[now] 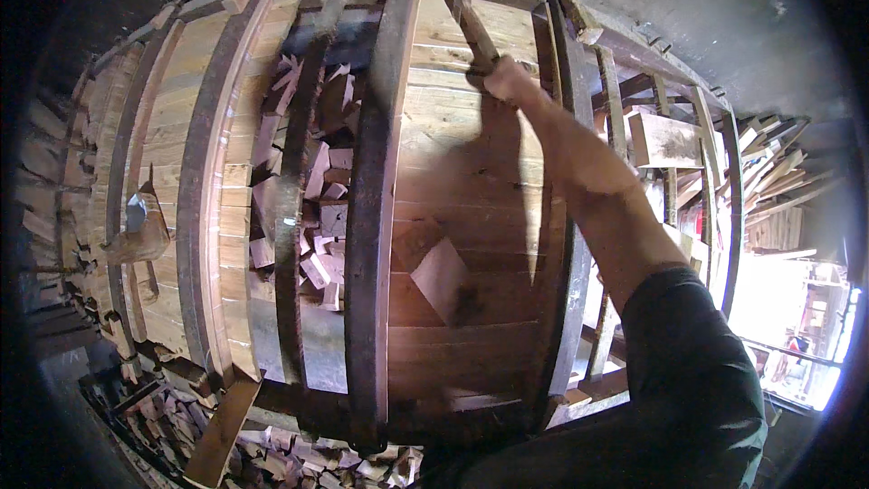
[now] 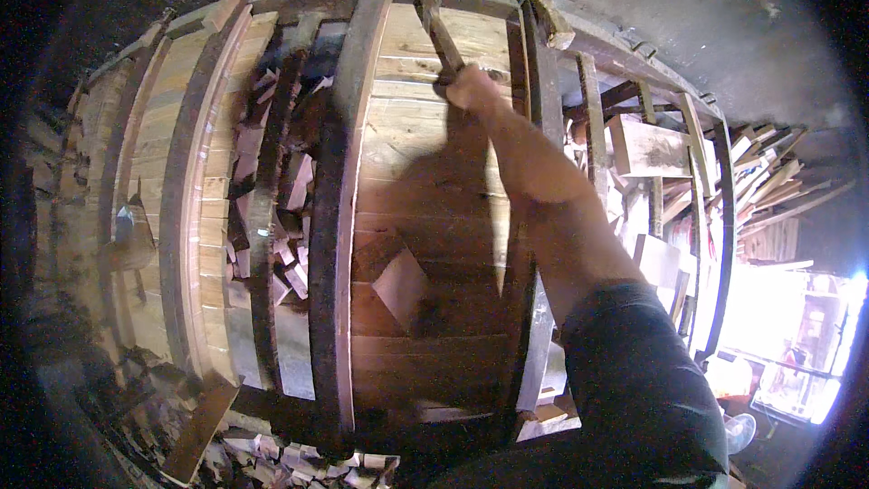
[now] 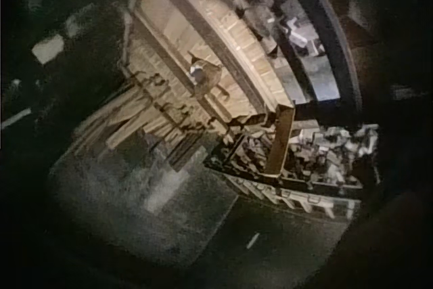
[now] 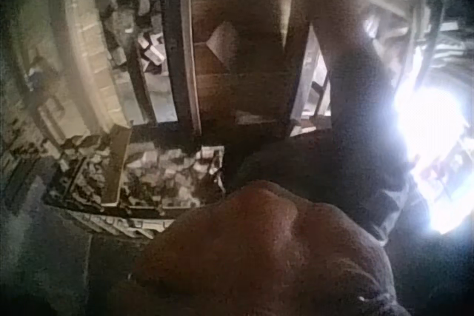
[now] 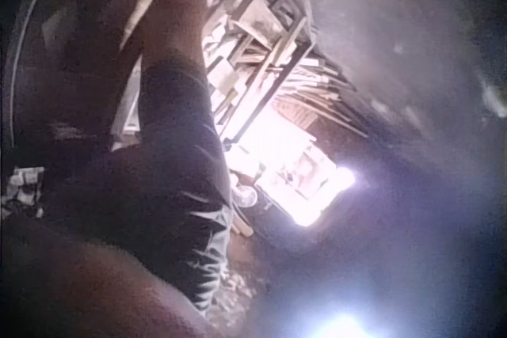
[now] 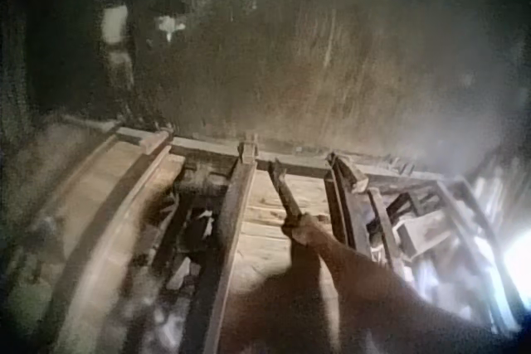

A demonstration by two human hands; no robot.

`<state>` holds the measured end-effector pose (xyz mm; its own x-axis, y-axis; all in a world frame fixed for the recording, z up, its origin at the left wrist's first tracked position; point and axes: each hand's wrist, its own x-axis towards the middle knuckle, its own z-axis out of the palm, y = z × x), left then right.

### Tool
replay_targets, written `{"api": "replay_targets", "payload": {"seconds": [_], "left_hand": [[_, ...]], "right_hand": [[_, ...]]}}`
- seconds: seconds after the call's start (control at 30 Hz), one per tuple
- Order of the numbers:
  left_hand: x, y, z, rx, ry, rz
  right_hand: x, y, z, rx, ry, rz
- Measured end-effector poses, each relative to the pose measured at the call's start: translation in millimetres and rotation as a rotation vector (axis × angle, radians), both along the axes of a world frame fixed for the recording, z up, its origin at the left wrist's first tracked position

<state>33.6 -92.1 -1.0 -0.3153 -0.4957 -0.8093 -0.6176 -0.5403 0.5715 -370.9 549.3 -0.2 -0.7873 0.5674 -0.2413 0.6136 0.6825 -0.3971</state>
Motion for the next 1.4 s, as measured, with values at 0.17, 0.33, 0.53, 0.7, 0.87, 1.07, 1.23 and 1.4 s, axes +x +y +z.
{"api": "replay_targets", "payload": {"seconds": [0.17, 0.33, 0.53, 0.7, 0.87, 1.07, 1.23, 1.4], "left_hand": [[26, -15, 27, 0.004, 0.041, -0.007], [77, -50, 75, -0.006, 0.071, -0.016], [98, -66, 105, 0.22, 0.33, -0.093], [107, -74, 90, 0.17, 0.449, -0.168], [109, -93, 75, 0.281, 0.536, -0.265], [117, -97, 63, 0.172, 0.595, -0.252], [115, -85, 78, 0.394, 0.662, -0.265], [114, -90, 72, 0.429, 0.652, -0.226]], "right_hand": [[47, -25, 9, -0.163, 0.053, -0.108], [120, -60, 15, -0.213, -0.037, -0.143], [240, -158, 79, -0.617, -0.042, -0.165], [299, -185, 82, -0.145, 0.083, -0.115], [312, -203, 66, -0.169, -0.134, -0.03], [333, -210, 133, -0.286, -0.182, -0.016], [413, -308, 148, 0.198, 0.385, 0.297], [505, -533, 68, -0.639, -0.194, 0.899]]}}
